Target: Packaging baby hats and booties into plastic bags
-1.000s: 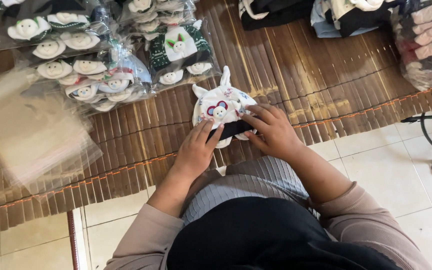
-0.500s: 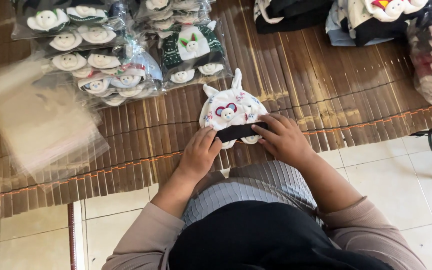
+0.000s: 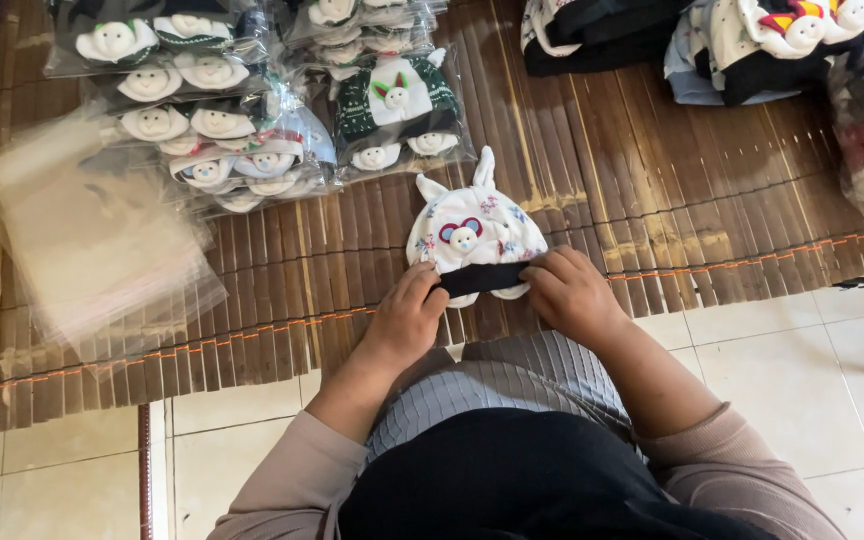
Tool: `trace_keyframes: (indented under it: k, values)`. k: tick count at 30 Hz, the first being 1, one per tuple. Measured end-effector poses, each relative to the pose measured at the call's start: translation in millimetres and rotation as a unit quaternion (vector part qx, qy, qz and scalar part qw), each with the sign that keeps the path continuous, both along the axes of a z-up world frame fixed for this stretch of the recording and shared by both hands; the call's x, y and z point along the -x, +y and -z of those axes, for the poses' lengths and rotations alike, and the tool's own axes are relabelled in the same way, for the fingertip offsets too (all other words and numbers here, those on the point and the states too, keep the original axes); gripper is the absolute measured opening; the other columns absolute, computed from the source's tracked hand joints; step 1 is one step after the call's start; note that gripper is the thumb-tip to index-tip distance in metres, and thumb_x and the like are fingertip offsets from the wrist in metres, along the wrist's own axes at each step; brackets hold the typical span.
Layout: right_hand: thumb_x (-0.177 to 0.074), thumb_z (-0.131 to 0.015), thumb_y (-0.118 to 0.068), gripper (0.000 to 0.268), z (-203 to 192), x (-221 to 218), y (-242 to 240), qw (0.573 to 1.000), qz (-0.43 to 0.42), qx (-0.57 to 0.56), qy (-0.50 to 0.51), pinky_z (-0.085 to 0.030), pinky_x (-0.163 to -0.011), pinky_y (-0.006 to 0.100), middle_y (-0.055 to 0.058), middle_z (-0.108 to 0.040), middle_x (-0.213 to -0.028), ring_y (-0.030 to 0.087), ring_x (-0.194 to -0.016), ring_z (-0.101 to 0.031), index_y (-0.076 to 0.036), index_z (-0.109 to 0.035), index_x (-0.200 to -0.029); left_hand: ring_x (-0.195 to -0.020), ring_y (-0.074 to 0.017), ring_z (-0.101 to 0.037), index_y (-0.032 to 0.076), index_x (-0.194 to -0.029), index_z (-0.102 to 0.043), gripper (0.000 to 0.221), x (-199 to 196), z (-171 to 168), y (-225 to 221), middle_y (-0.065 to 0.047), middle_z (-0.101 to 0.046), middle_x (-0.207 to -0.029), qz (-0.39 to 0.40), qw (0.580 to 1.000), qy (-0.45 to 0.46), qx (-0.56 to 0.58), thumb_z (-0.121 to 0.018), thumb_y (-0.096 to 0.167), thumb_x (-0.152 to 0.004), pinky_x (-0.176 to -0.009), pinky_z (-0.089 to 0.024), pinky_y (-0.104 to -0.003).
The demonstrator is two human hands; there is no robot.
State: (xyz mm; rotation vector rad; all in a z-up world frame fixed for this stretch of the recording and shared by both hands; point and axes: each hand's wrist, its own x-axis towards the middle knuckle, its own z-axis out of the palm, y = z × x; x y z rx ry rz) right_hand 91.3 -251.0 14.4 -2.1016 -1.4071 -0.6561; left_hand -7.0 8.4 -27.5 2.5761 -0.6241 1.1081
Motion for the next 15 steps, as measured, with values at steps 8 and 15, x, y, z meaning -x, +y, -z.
trace_keyframes:
  k: [8,15]
  values:
    - [-0.077,-0.069,-0.020,0.012,-13.4,-10.2,-2.5,0.986,0.007,0.082,0.148,-0.045,-0.068,0.045,0.004,-0.061,-0.079,0.031,-0.078,-0.063,-0.015,-0.063,-0.086,-0.116,-0.0372,-0.060,0.013,-0.134,-0.057,0.030,3.4,2.8,-8.7,-0.016,-0.058,-0.124,0.004,0.999,0.039,-0.018,-0.045,0.014,-0.106,-0.099,-0.053,-0.049]
    - [-0.101,-0.064,-0.024,0.026,-15.4,-72.6,40.1,0.945,0.170,0.109,0.259,-0.055,-0.084,0.060,0.017,-0.068,-0.106,0.047,-0.100,-0.066,-0.021,-0.072,-0.125,-0.119,-0.0337,-0.056,0.018,-0.147,-0.054,0.042,4.3,0.4,-7.7,-0.009,-0.056,-0.122,0.001,0.996,0.077,-0.051,-0.039,0.013,-0.108,-0.106,-0.049,-0.049]
